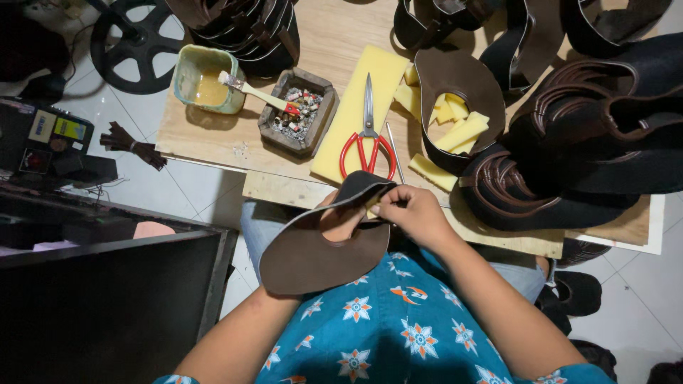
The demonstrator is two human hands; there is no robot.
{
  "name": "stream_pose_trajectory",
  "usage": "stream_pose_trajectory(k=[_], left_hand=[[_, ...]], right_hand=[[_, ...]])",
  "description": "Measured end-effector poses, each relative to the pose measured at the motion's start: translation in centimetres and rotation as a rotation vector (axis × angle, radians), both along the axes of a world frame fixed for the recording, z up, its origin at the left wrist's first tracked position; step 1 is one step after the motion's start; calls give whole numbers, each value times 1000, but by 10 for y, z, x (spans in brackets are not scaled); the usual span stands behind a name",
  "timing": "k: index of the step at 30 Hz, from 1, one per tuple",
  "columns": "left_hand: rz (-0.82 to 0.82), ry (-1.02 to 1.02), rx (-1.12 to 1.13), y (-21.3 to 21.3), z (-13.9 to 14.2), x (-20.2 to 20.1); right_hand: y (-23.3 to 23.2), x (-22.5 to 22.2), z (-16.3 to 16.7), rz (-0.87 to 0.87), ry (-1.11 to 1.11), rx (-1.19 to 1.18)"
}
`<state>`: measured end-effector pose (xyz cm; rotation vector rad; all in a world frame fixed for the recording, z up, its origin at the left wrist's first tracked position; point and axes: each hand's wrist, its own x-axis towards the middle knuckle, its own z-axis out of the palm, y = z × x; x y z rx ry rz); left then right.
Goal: The person assembles a brown sandal by inserting a yellow foam insole into the upper and pressing the edges to secure it. They then use a small metal tool to tuck and smooth the upper around the foam insole, repeating the process on multiple units.
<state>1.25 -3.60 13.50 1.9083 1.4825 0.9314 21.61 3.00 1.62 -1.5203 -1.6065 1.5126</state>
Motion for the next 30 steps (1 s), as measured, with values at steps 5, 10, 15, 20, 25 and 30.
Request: stream_pose_trajectory(k=[5,10,15,20,25,30], left_hand=[[-183,-159,198,6,-19,-2],[-143,-679,-595,15,-72,2],[-13,-435,-234,11,-121,-6],[77,-983,-698,8,-141,1],[31,-902,-731,7,-107,15],[-217,-55,288,-14,-36,-9]], right_hand=[[-6,-4,-1,-10,-107,106],[-8,-12,16,130,-350,503],[-12,-14,38,124,-188,420],[-11,-9,40,73,-75,755],[-16,-13,32,78,-230,562],[-16,-16,29,80,-232,601]])
